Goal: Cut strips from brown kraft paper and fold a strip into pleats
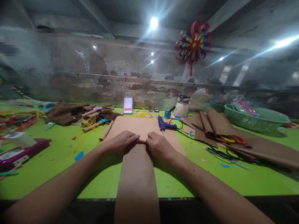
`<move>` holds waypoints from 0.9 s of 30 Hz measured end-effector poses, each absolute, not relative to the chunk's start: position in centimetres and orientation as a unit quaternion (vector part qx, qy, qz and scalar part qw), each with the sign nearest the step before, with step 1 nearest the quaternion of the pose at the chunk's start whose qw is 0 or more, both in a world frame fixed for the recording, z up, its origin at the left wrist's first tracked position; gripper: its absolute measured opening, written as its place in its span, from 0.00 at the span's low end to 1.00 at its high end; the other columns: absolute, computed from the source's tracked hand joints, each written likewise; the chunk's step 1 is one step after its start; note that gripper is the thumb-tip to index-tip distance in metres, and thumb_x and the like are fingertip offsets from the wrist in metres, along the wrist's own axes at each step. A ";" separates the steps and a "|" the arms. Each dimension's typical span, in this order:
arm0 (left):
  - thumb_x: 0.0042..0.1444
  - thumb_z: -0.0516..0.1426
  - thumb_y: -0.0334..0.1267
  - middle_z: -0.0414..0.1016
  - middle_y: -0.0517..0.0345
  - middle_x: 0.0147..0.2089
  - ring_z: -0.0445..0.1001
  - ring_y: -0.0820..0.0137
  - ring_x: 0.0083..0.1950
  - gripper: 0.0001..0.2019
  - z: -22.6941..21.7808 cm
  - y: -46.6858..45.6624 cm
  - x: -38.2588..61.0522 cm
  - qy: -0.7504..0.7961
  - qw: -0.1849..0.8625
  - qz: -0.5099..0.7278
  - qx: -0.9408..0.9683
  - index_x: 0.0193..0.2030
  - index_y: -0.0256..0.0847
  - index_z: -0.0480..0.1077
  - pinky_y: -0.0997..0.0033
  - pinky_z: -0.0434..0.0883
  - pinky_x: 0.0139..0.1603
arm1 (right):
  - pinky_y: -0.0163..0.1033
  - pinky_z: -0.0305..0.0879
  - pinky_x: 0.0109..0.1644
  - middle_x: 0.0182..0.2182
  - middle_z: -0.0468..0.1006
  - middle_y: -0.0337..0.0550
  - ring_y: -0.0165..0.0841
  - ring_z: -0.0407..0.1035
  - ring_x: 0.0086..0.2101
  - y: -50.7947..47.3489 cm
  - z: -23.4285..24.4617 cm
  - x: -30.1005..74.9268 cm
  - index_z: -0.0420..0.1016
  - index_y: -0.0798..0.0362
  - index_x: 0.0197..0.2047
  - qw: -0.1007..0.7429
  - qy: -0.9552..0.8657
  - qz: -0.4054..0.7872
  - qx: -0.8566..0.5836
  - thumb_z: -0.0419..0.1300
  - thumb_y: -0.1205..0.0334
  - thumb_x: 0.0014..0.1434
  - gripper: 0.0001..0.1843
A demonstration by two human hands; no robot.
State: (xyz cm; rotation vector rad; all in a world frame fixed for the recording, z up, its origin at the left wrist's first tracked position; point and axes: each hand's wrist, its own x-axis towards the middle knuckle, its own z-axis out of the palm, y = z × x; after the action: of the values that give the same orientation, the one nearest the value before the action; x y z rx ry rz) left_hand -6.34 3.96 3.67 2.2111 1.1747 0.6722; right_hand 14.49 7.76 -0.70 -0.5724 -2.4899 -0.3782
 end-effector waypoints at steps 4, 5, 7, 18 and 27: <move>0.55 0.50 0.49 0.60 0.60 0.24 0.54 0.74 0.25 0.18 3.7 3.4 -5.9 0.438 0.456 0.261 0.730 0.24 0.36 0.64 0.72 0.54 0.27 | 0.37 0.53 0.31 0.26 0.64 0.44 0.32 0.55 0.28 7.3 -0.1 14.5 0.66 0.56 0.25 0.323 -0.915 -0.149 -0.190 0.50 0.72 0.60 0.12; 0.54 0.52 0.49 0.59 0.61 0.24 0.53 0.75 0.25 0.18 3.5 3.4 -5.8 0.430 0.515 0.266 0.692 0.24 0.36 0.63 0.72 0.54 0.27 | 0.37 0.53 0.31 0.26 0.64 0.44 0.32 0.55 0.29 7.2 0.0 14.5 0.66 0.56 0.25 0.327 -0.913 -0.148 -0.192 0.49 0.72 0.60 0.13; 0.51 0.56 0.49 0.57 0.63 0.23 0.53 0.77 0.24 0.17 3.0 3.5 -5.7 0.409 0.600 0.274 0.631 0.24 0.36 0.62 0.73 0.53 0.26 | 0.37 0.54 0.32 0.26 0.64 0.44 0.32 0.56 0.30 7.1 0.1 14.6 0.66 0.56 0.25 0.333 -0.911 -0.141 -0.200 0.49 0.72 0.60 0.13; 0.54 0.53 0.52 0.56 0.65 0.21 0.51 0.79 0.20 0.19 3.2 3.9 -6.1 0.467 0.427 0.225 0.741 0.27 0.36 0.63 0.76 0.50 0.21 | 0.33 0.60 0.28 0.27 0.71 0.40 0.28 0.65 0.26 8.2 0.6 14.9 0.71 0.57 0.44 0.348 -0.771 0.420 -0.330 0.58 0.63 0.53 0.15; 0.59 0.47 0.47 0.67 0.59 0.26 0.61 0.74 0.27 0.18 3.4 3.8 -5.5 0.462 0.240 0.187 0.833 0.32 0.35 0.69 0.76 0.56 0.27 | 0.32 0.48 0.24 0.16 0.63 0.33 0.23 0.54 0.19 8.6 0.4 15.3 0.71 0.58 0.24 0.331 -0.706 0.523 -0.344 0.65 0.50 0.45 0.18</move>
State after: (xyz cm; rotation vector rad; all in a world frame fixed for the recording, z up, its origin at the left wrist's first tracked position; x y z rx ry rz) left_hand -5.51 3.80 3.43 2.2797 1.2658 0.5122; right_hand 15.30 8.63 0.39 -0.8993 -1.8463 1.3665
